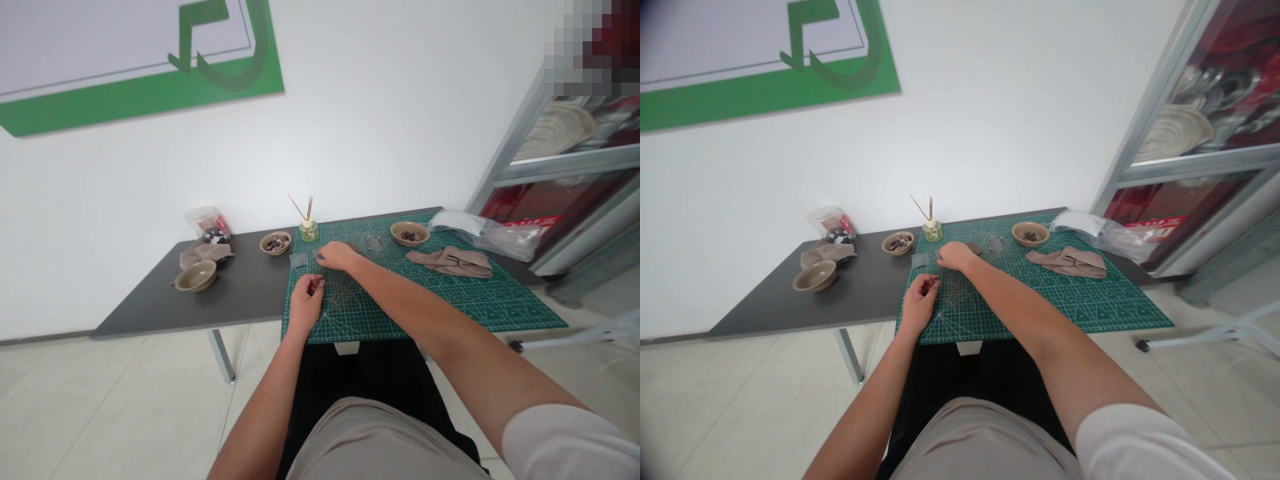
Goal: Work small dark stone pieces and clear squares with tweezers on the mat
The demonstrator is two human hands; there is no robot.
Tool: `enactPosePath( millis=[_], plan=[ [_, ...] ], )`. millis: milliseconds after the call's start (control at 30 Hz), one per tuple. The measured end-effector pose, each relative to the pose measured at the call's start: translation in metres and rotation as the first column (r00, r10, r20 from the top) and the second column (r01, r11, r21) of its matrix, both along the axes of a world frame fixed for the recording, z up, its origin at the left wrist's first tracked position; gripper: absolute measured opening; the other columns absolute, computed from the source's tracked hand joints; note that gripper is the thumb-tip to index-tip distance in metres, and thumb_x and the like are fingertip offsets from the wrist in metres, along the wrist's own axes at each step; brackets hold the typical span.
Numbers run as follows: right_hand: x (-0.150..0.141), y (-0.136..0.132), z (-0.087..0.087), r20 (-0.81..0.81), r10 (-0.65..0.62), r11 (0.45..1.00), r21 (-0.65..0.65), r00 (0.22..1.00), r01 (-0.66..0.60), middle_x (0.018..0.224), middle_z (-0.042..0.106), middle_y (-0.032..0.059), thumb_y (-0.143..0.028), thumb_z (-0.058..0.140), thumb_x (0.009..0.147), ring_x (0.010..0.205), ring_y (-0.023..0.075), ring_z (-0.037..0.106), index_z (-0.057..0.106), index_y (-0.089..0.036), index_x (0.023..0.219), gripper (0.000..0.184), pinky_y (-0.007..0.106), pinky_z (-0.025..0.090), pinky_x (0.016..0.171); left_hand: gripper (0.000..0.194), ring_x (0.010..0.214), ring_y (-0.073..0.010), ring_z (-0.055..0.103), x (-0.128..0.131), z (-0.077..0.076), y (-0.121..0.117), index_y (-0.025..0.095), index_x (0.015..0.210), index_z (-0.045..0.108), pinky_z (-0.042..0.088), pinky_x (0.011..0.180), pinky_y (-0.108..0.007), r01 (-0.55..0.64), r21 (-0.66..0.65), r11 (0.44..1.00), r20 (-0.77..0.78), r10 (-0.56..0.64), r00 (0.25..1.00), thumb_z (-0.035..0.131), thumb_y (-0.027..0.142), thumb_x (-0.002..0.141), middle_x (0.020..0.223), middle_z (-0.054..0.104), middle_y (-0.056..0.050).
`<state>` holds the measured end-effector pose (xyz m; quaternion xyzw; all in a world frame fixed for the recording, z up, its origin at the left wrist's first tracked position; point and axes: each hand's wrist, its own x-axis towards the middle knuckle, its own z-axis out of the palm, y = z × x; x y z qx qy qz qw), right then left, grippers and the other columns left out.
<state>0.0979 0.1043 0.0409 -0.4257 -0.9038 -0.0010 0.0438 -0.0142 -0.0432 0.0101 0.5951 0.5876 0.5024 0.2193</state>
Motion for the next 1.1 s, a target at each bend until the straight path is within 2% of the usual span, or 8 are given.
enactPosePath(
  millis=[100,200,267,367,500,633,800,1100],
  plan=[
    [0.001,-0.009,0.006,-0.029,-0.024,0.999,0.039,0.999,0.025,0.1,0.074,0.0156,-0.033,0.052,0.09,0.096,0.0264,0.068,0.073,-0.016,0.097,0.028,0.031,0.046,0.08,0.017,0.073,-0.0139,0.054,-0.001,-0.002,0.001,0.019,0.097,0.065,0.046,0.073,-0.028,-0.006,-0.008,1.0,0.01,0.006,1.0,0.055,0.028,0.087,0.082,0.061,-0.001],
    [0.011,-0.02,0.016,-0.13,-0.106,0.988,0.098,0.986,0.119,0.098,0.074,0.0129,-0.035,0.041,0.096,0.092,0.0248,0.068,0.069,-0.017,0.106,0.035,0.03,0.045,0.076,0.021,0.076,-0.0157,0.057,-0.003,-0.005,0.004,0.018,0.102,0.066,0.048,0.076,-0.03,-0.055,0.001,0.998,0.001,0.055,0.998,0.055,0.03,0.088,0.086,0.063,-0.004],
    [0.025,-0.03,0.022,-0.343,-0.186,0.964,0.119,0.921,0.239,0.09,0.074,0.0082,-0.039,0.045,0.095,0.086,0.0221,0.068,0.068,-0.02,0.104,0.032,0.027,0.042,0.072,0.019,0.085,-0.0184,0.06,-0.002,-0.005,0.007,0.017,0.098,0.067,0.048,0.08,-0.033,-0.074,0.01,0.997,-0.052,0.074,0.996,0.055,0.028,0.088,0.093,0.065,-0.007],
    [0.052,-0.052,0.022,-0.521,-0.223,0.949,0.079,0.824,0.307,0.085,0.073,0.0043,-0.038,0.05,0.092,0.079,0.019,0.067,0.067,-0.021,0.099,0.025,0.025,0.039,0.067,0.016,0.1,-0.0223,0.061,0.002,-0.005,0.009,0.018,0.095,0.067,0.047,0.089,-0.037,-0.005,0.013,1.0,-0.162,0.007,0.987,0.052,0.019,0.088,0.102,0.067,-0.009],
    [0.076,-0.081,0.001,-0.505,-0.261,0.954,-0.003,0.823,0.3,0.077,0.071,0.0029,-0.036,0.055,0.089,0.071,0.018,0.064,0.068,-0.021,0.091,0.019,0.025,0.037,0.065,0.019,0.098,-0.0232,0.064,0.009,-0.003,0.007,0.021,0.1,0.063,0.046,0.091,-0.04,0.132,-0.04,0.991,-0.304,-0.137,0.943,0.048,0.016,0.09,0.102,0.071,-0.008],
    [0.082,-0.09,-0.017,-0.512,-0.235,0.97,-0.064,0.826,0.236,0.08,0.071,0.003,-0.034,0.06,0.087,0.073,0.0175,0.063,0.068,-0.021,0.095,0.018,0.025,0.037,0.065,0.017,0.099,-0.0233,0.065,0.012,-0.003,0.006,0.023,0.1,0.062,0.046,0.091,-0.04,0.145,-0.033,0.989,-0.338,-0.147,0.93,0.05,0.018,0.09,0.103,0.071,-0.007],
    [0.083,-0.085,-0.019,-0.647,-0.189,0.981,-0.088,0.738,0.173,0.08,0.07,0.0009,-0.03,0.057,0.089,0.071,0.0155,0.062,0.068,-0.021,0.094,0.016,0.024,0.037,0.065,0.011,0.094,-0.0221,0.067,0.011,0.002,0.01,0.022,0.096,0.061,0.048,0.085,-0.036,0.075,-0.1,0.992,-0.186,-0.093,0.978,0.055,0.024,0.087,0.097,0.072,-0.007],
    [0.081,-0.082,-0.022,-0.613,-0.225,0.973,-0.105,0.758,0.204,0.075,0.068,-0.0002,-0.028,0.059,0.084,0.071,0.0167,0.061,0.066,-0.021,0.086,0.01,0.024,0.036,0.065,0.009,0.067,-0.0152,0.057,0.019,0.016,0.031,0.02,0.076,0.059,0.042,0.066,-0.028,0.044,-0.08,0.996,-0.258,-0.063,0.964,0.057,0.028,0.081,0.07,0.062,0.0]
  ],
)
